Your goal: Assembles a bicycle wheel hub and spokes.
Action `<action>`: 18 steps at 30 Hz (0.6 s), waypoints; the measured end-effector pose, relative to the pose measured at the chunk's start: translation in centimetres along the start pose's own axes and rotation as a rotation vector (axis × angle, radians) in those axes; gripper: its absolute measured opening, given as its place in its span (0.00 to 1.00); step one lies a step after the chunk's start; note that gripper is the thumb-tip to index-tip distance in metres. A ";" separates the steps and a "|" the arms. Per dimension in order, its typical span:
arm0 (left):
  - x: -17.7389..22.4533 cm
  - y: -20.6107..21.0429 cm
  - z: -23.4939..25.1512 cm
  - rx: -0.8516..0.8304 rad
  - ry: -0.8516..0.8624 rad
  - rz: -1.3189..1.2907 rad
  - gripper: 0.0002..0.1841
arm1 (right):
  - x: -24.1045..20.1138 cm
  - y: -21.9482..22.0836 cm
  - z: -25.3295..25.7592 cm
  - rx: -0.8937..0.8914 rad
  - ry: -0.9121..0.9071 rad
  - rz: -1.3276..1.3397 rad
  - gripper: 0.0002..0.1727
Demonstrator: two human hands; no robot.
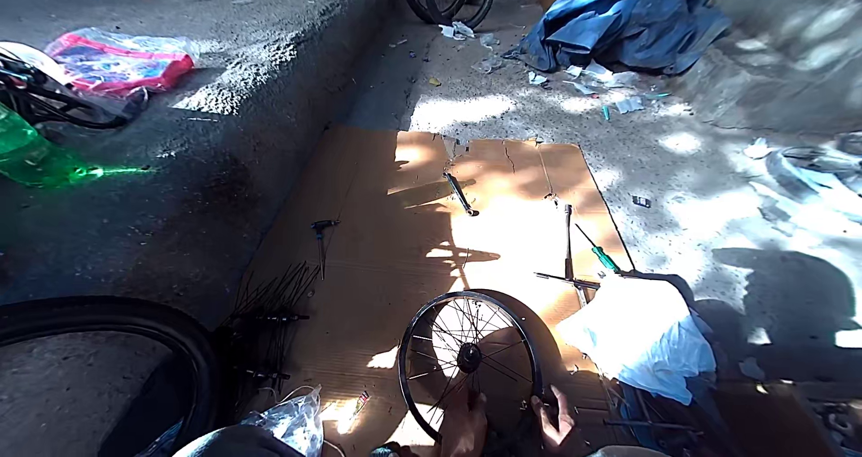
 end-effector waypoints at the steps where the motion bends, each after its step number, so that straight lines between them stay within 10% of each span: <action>1: -0.8 0.4 0.3 -0.009 -0.023 -0.094 0.17 | -0.8 -0.6 0.0 0.115 -0.164 -0.096 0.32; 4: -1.7 1.0 0.9 -0.019 -0.064 -0.260 0.16 | -5.4 -0.7 -1.0 0.145 -0.425 -0.145 0.18; 11: -1.1 1.4 -0.4 -0.013 0.109 -0.326 0.11 | -9.9 8.1 -0.8 -0.625 -0.118 0.081 0.24; 18: 1.7 -5.0 -2.0 0.226 -0.087 0.417 0.21 | -10.0 12.6 -1.3 -0.610 0.282 0.808 0.18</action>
Point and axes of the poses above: each hand's wrist, its own z-axis towards the middle knuckle, its own y-axis out of the palm, x = y × z, the point moved 9 cm from there along z, towards the middle knuckle
